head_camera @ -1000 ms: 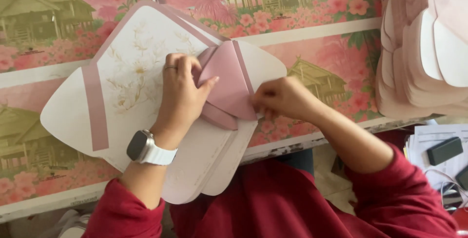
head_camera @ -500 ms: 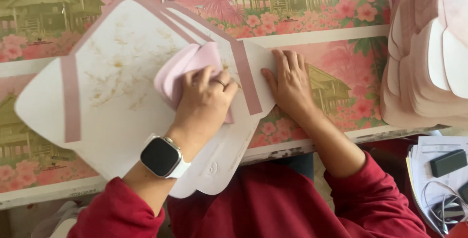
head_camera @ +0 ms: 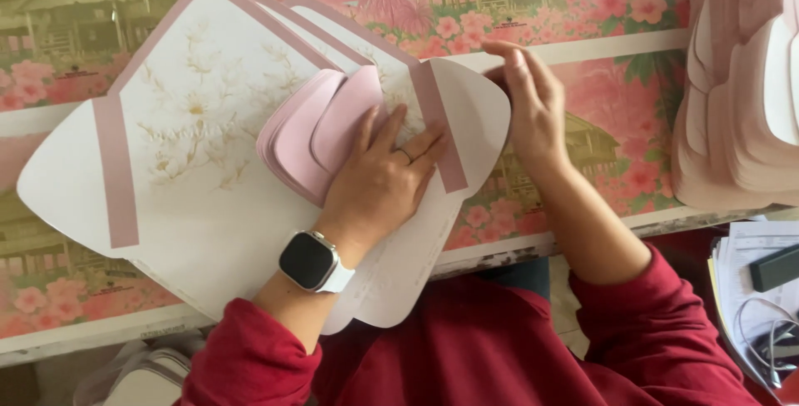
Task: Assembling paper invitations by folding pink inserts and placing them into white cardstock holders
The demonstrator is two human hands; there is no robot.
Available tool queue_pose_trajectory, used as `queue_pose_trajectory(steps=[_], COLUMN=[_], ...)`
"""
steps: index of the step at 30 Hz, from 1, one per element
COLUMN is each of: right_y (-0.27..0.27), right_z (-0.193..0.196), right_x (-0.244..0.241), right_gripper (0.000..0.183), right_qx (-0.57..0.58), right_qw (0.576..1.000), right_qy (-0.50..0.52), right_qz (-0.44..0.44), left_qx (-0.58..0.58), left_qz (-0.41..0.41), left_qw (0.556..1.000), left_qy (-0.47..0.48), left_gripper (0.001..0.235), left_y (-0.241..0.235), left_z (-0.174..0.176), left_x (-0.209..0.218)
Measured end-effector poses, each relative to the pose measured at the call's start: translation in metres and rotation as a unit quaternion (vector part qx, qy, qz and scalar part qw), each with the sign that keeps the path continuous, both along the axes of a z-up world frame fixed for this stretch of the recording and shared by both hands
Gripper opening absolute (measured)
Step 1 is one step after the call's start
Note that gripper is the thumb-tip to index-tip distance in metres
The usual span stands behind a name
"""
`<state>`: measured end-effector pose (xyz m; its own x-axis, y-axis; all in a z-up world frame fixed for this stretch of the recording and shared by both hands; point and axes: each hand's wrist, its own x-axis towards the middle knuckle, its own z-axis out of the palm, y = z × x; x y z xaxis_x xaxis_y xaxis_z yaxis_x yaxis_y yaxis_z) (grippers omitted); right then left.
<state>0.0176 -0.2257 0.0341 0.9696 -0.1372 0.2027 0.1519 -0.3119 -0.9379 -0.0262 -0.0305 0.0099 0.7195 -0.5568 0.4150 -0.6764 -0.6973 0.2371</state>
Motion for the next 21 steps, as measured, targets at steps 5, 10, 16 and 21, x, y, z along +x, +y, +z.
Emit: queue_pose_trajectory(steps=[5, 10, 16, 21], right_y=[0.05, 0.079, 0.08, 0.069], right_z=[-0.002, -0.021, -0.036, -0.027], right_x=[-0.002, -0.011, -0.006, 0.0], right_gripper=[0.054, 0.041, 0.034, 0.041], right_qx=[0.111, -0.077, -0.156, -0.228], right_qw=[0.989, 0.995, 0.976, 0.956], right_qy=[0.044, -0.045, -0.147, -0.078], right_qz=[0.091, 0.04, 0.05, 0.168], left_qx=[0.002, 0.038, -0.075, -0.083], left_qz=[-0.016, -0.011, 0.186, 0.251], left_qw=[0.999, 0.999, 0.978, 0.964], left_qy=[0.035, -0.008, -0.051, -0.04], left_gripper=[0.035, 0.027, 0.014, 0.044], left_y=[0.003, 0.005, 0.017, 0.017], left_z=[0.006, -0.013, 0.017, 0.03], left_x=[0.002, 0.006, 0.018, 0.02])
